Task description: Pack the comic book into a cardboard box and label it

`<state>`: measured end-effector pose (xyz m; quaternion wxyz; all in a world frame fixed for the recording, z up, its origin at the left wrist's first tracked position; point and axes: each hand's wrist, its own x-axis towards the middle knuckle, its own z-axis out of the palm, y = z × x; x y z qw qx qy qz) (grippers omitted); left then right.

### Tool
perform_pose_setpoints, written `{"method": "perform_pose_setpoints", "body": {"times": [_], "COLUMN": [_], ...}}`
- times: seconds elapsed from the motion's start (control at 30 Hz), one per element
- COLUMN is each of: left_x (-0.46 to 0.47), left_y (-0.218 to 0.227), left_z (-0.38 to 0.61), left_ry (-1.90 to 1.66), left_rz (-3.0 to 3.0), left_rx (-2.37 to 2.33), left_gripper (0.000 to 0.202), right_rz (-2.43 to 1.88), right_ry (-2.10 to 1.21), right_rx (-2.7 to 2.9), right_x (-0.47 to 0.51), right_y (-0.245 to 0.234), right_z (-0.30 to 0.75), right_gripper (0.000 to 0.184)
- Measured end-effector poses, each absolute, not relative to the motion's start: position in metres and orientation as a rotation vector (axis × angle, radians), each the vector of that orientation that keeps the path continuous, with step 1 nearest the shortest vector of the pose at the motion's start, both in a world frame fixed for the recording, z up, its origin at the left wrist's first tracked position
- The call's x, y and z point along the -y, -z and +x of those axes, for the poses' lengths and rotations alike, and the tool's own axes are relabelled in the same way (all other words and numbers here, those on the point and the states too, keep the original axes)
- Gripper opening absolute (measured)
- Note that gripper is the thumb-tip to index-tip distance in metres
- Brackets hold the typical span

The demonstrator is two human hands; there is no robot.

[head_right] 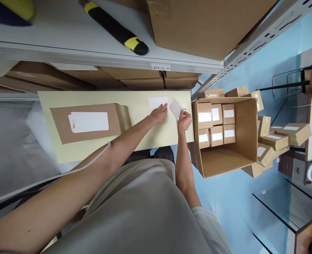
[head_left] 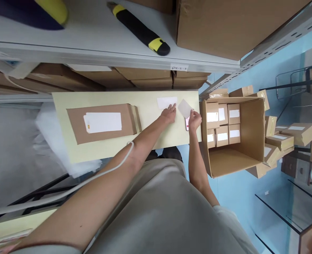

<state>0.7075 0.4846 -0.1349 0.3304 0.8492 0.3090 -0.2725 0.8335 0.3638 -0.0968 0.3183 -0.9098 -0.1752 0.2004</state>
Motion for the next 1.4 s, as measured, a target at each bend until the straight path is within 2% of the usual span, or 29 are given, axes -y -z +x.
{"method": "perform_pose_setpoints", "body": {"times": [0.33, 0.47, 0.57, 0.67, 0.83, 1.0, 1.23, 1.4], "left_x": [-0.493, -0.492, -0.482, -0.458, -0.408, -0.390, -0.397, -0.407], "left_y": [0.137, 0.126, 0.108, 0.079, 0.022, -0.003, 0.006, 0.004], "left_z": [0.709, 0.705, 0.690, 0.660, 0.586, 0.519, 0.431, 0.386], "left_ry": [0.716, 0.655, 0.350, -0.077, -0.580, -0.829, -0.778, -0.712], "left_rz": [2.189, 2.170, 2.053, 1.634, 0.781, 0.563, 0.672, 0.784], "left_rx": [-0.821, -0.837, -0.901, -0.989, -0.919, -1.089, -1.222, -1.236], "left_gripper": [0.113, 0.101, 0.081, 0.064, 0.070, 0.069, 0.077, 0.074], "right_rz": [-2.465, -2.444, -2.388, -2.251, -1.939, -1.661, -1.733, -1.680], "right_ry": [-0.459, -0.469, -0.412, -0.374, -0.556, -0.746, -0.702, -1.027], "right_rx": [0.303, 0.370, 0.555, 0.843, 1.380, 1.719, 1.470, 1.321], "right_x": [-0.356, -0.352, -0.355, -0.358, -0.355, -0.347, -0.358, -0.372], "right_y": [0.092, 0.073, 0.059, 0.048, 0.028, 0.013, -0.004, -0.032], "right_z": [0.853, 0.854, 0.838, 0.805, 0.722, 0.645, 0.618, 0.618], "right_gripper": [0.036, 0.039, 0.038, 0.038, 0.031, 0.027, 0.030, 0.031]}}
